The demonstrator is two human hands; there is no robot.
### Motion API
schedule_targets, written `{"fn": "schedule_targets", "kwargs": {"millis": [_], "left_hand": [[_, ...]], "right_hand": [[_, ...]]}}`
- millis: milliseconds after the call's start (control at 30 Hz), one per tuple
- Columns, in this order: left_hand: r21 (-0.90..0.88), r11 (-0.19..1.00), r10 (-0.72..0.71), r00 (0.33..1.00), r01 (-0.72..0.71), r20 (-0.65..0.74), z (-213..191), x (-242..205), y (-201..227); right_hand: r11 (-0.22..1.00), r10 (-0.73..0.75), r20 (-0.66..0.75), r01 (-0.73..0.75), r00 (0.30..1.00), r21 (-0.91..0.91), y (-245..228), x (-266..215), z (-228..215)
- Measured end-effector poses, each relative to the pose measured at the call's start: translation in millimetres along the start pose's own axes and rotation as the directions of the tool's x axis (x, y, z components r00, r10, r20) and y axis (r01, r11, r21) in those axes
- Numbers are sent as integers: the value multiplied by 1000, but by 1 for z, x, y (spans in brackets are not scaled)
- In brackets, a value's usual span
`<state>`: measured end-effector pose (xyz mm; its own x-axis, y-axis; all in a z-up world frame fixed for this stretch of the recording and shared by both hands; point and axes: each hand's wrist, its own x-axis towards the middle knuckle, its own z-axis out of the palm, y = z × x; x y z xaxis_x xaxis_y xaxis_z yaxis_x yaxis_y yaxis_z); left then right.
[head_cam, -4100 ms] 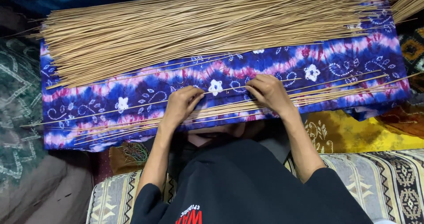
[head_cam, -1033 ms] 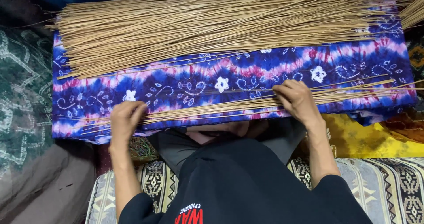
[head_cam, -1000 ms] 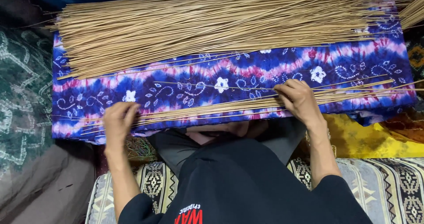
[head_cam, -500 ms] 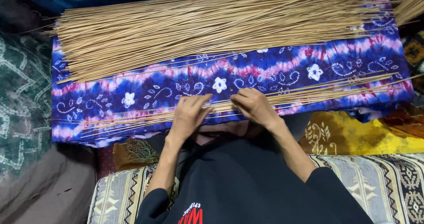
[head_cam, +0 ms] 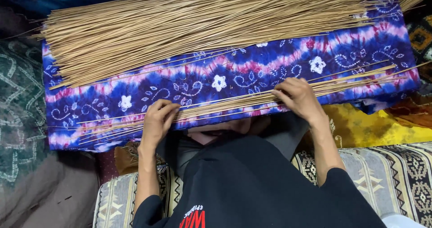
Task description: Sorting and aligning thin bamboo sticks on a patterned cloth surface.
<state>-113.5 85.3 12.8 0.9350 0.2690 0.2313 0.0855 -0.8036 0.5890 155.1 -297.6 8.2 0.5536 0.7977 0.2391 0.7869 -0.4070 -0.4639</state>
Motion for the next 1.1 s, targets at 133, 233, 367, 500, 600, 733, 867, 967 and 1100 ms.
{"fn": "schedule_targets", "kwargs": {"millis": [133,233,367,500,600,733,867,967,1100], "left_hand": [[35,999,-16,1000,16,-16,-6,-13,-17],[76,997,-29,999,32,-30,-7,-19,-27],[95,996,3,1000,0,-28,-3,-19,-14],[51,997,58,998,-60,37,14,-17,1],[67,995,75,996,-78,41,20,-13,4],[94,993,73,997,-76,33,27,-15,-6],[97,992,76,997,-77,15,29,-12,-6],[91,993,73,997,-73,2,27,-11,-2],[75,993,92,996,-94,19,26,-7,0]], "right_hand": [[999,30,-11,-30,999,-13,16,-14,-11],[998,34,-62,-37,997,-47,27,-21,-9],[980,-3,-116,-20,993,-196,21,-20,-3],[990,-39,-69,29,997,-136,-6,-12,5],[994,-58,-45,53,997,-96,-22,-10,13],[993,-56,-57,50,997,-106,-17,-11,19],[991,-62,-82,52,995,-122,-10,-13,23],[990,-94,-81,85,992,-114,-16,-10,31],[985,-154,-40,150,987,-85,-38,1,34]]}}
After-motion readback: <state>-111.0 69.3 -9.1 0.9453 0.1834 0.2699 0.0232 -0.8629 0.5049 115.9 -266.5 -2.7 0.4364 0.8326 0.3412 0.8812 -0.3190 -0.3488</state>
